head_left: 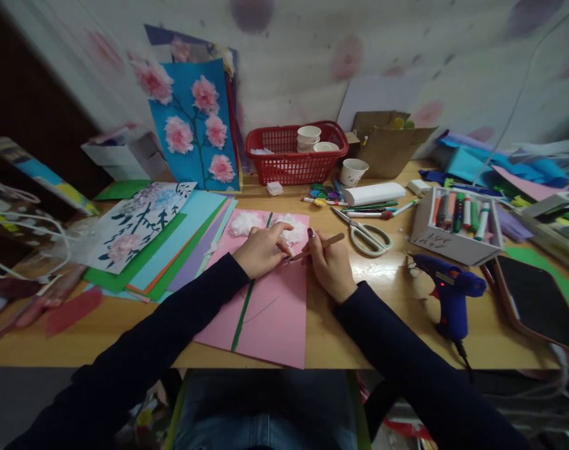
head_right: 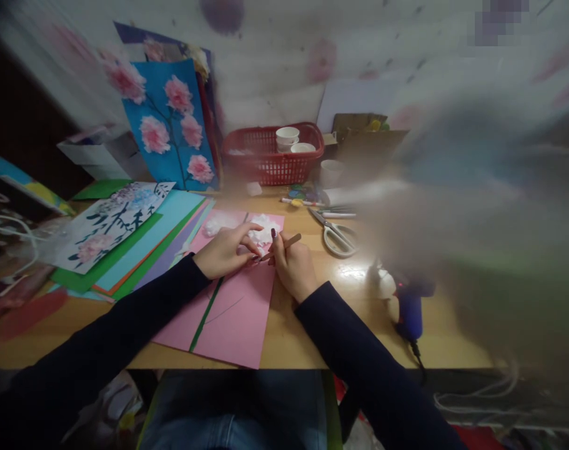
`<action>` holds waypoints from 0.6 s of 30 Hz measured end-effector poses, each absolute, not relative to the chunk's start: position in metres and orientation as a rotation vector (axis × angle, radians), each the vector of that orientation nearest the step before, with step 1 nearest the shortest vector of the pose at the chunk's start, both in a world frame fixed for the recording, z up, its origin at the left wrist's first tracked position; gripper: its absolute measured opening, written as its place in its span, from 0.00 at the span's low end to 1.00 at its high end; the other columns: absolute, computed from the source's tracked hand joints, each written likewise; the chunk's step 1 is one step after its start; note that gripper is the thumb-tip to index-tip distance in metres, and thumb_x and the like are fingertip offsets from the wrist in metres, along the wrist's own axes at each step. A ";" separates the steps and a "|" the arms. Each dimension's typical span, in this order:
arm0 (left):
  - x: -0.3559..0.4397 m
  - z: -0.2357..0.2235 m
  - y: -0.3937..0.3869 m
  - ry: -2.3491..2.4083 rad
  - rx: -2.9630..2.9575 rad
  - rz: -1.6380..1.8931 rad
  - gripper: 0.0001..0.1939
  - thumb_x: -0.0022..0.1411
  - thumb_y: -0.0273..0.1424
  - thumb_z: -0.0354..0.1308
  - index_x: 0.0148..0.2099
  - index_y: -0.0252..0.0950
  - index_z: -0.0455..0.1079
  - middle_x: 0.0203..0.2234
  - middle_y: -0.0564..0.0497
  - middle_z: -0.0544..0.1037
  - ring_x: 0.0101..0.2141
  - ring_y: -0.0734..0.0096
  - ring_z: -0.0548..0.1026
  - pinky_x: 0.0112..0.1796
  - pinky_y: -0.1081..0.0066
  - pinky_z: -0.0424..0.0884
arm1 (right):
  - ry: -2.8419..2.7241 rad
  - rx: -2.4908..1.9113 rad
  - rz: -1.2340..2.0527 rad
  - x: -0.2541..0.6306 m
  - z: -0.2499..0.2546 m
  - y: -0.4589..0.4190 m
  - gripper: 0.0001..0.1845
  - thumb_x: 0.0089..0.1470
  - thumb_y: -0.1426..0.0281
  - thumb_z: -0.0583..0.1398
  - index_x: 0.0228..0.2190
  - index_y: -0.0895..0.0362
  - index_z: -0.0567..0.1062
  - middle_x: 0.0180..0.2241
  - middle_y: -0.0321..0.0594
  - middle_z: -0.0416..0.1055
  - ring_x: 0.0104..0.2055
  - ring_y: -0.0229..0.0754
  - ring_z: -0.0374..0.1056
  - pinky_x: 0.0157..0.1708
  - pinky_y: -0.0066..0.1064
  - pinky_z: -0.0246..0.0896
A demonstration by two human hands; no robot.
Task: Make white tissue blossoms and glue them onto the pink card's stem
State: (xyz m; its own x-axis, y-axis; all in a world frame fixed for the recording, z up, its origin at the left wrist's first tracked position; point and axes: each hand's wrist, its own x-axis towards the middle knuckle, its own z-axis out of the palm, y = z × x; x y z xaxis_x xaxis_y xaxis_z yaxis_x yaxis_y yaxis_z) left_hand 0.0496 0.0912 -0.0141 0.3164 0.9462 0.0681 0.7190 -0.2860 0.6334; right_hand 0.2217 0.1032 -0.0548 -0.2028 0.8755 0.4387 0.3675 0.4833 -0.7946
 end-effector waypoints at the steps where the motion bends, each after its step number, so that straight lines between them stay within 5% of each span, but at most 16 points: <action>1: 0.049 -0.014 0.091 1.468 2.087 0.608 0.29 0.51 0.15 0.59 0.56 0.32 0.61 0.33 0.47 0.85 0.41 0.59 0.81 0.48 0.56 0.66 | -1.763 -1.052 0.682 0.221 -0.055 0.103 0.26 0.64 0.54 0.48 0.21 0.54 0.68 0.15 0.35 0.69 0.18 0.38 0.66 0.22 0.28 0.57; 12: 0.040 -0.008 0.086 1.446 2.128 0.761 0.25 0.54 0.16 0.56 0.54 0.34 0.63 0.39 0.47 0.83 0.42 0.63 0.80 0.48 0.60 0.69 | -1.396 -1.046 0.791 0.224 -0.054 0.097 0.27 0.63 0.52 0.50 0.19 0.54 0.67 0.10 0.32 0.64 0.13 0.36 0.62 0.15 0.27 0.55; 18: -0.009 0.008 0.044 1.729 2.113 1.086 0.15 0.58 0.22 0.56 0.49 0.36 0.68 0.43 0.48 0.78 0.42 0.67 0.76 0.47 0.66 0.70 | -1.369 -1.004 0.889 0.229 -0.050 0.100 0.31 0.63 0.51 0.44 0.13 0.50 0.59 0.06 0.29 0.51 0.07 0.34 0.49 0.08 0.28 0.42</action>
